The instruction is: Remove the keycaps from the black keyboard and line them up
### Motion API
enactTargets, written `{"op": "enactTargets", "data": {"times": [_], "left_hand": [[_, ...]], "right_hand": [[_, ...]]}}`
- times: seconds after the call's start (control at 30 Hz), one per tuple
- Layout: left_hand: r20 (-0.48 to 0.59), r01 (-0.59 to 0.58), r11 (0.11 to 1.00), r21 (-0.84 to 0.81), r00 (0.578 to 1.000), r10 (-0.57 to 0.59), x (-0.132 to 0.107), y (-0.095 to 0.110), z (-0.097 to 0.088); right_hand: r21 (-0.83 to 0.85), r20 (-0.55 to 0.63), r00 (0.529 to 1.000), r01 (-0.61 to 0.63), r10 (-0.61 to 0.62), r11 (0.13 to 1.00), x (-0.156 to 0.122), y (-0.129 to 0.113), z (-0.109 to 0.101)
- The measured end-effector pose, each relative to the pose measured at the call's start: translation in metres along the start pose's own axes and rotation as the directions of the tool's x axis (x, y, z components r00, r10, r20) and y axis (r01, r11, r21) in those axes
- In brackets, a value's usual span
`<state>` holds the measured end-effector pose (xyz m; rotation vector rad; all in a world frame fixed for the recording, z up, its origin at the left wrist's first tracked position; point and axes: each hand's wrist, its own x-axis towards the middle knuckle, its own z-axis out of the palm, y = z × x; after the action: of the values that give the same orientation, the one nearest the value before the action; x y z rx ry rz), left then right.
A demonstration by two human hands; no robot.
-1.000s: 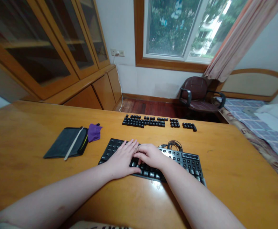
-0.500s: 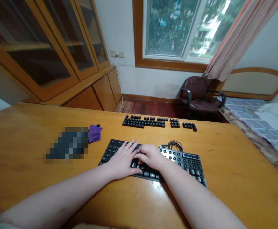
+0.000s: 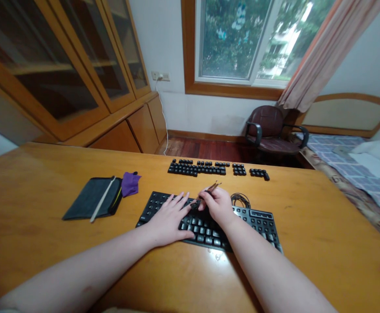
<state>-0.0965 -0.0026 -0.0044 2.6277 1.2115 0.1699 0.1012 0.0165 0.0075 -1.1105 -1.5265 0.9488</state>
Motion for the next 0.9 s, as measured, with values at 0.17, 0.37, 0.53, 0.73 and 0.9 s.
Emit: {"op": "enactTargets", "data": {"times": [0.17, 0.37, 0.53, 0.73, 0.9], "left_hand": [[0.042, 0.080, 0.994, -0.069, 0.996, -0.078, 0.001, 0.001, -0.012], [0.067, 0.111, 0.987, -0.118, 0.992, -0.103, 0.029, -0.006, -0.050], [0.124, 0.010, 0.937, -0.349, 0.992, 0.036, 0.048, -0.008, -0.058], [0.027, -0.041, 0.867, -0.497, 0.998, 0.063, 0.047, -0.008, -0.037], [-0.027, -0.009, 0.841, -0.541, 1.000, -0.006, 0.049, -0.008, -0.031]], "right_hand": [[0.063, -0.023, 0.998, -0.053, 0.055, 0.997, 0.001, 0.006, 0.004], [0.074, -0.084, 0.995, -0.044, 0.050, 0.996, 0.003, 0.008, 0.004], [-0.035, -0.148, 0.989, 0.004, -0.009, 0.999, 0.005, 0.007, 0.001], [-0.125, -0.158, 0.986, 0.038, -0.058, 0.991, 0.004, 0.008, -0.001], [-0.106, -0.146, 0.987, 0.048, -0.064, 0.993, 0.003, 0.007, 0.000]]}}
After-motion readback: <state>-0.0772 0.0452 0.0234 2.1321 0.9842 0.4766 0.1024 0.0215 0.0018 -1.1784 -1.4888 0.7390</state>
